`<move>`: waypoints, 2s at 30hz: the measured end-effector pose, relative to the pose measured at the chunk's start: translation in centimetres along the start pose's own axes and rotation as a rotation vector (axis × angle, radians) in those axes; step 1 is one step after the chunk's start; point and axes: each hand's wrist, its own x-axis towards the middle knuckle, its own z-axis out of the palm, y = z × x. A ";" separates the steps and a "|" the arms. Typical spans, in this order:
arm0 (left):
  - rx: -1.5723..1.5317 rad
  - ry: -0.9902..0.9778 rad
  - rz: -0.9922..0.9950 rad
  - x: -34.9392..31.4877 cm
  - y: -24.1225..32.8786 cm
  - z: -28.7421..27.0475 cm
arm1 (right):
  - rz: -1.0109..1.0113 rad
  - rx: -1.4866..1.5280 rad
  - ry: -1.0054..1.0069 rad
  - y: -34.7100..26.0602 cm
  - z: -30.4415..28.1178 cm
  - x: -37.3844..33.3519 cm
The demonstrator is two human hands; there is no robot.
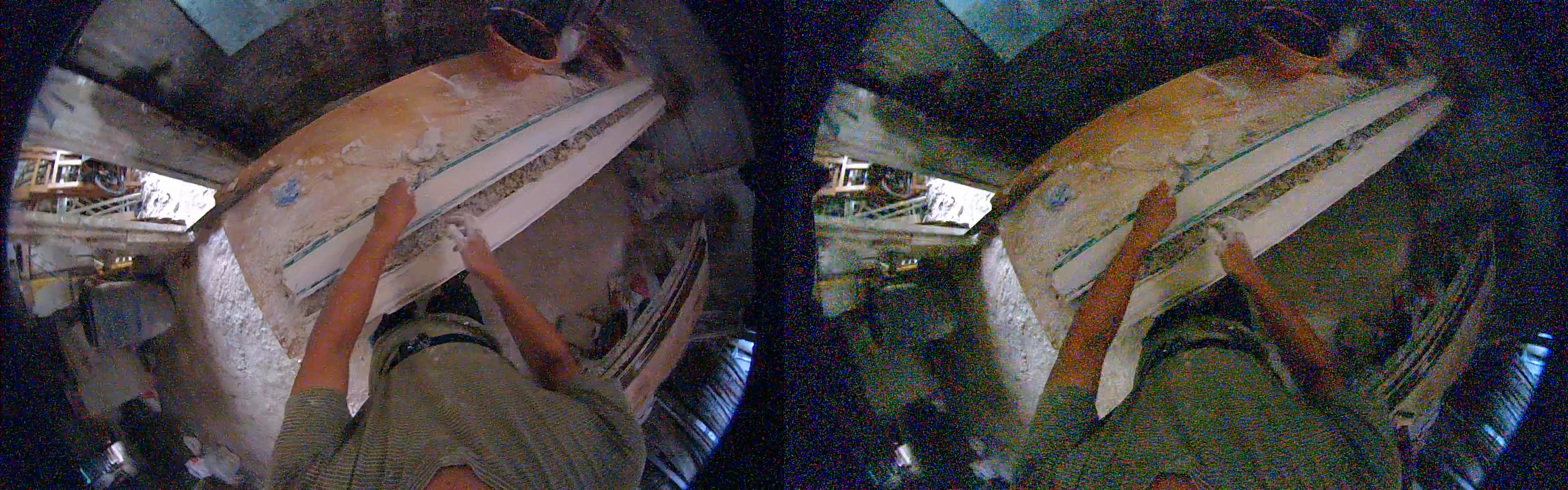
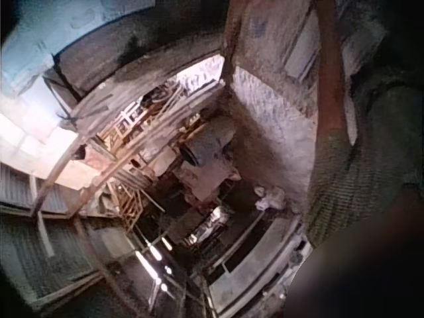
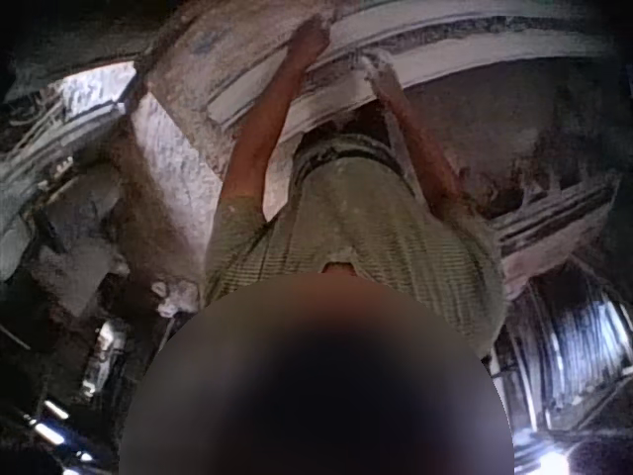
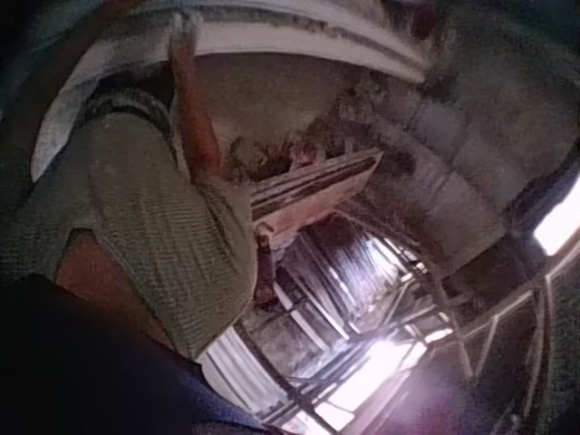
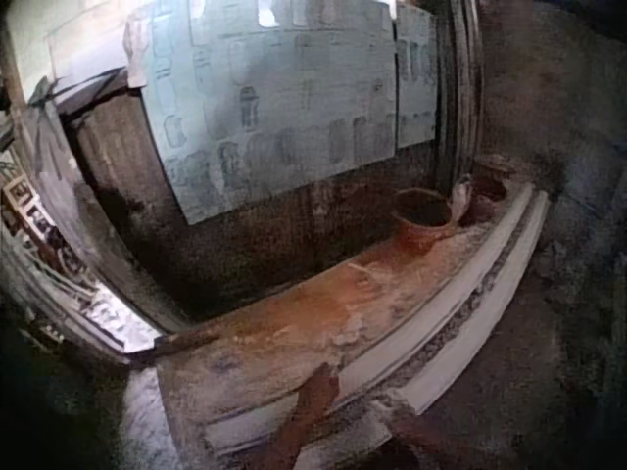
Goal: The person uses a metal scraper to remove material from the edges of long white boards resting on a workbench. They repeatedly scrape along the length of the boards, occasionally repositioning their hands and the boards to access different sections.
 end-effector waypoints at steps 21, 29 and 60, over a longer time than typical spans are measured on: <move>0.327 -0.121 0.326 33.7 22.0 28.5 | 1.252 -0.176 0.446 28.9 -30.2 -33.8; 0.174 -0.114 0.270 42.3 32.4 35.4 | 1.710 0.162 0.532 22.2 -23.3 -53.9; -0.211 -0.400 0.124 59.9 55.7 52.6 | 0.652 -0.331 0.205 56.2 -59.4 -0.8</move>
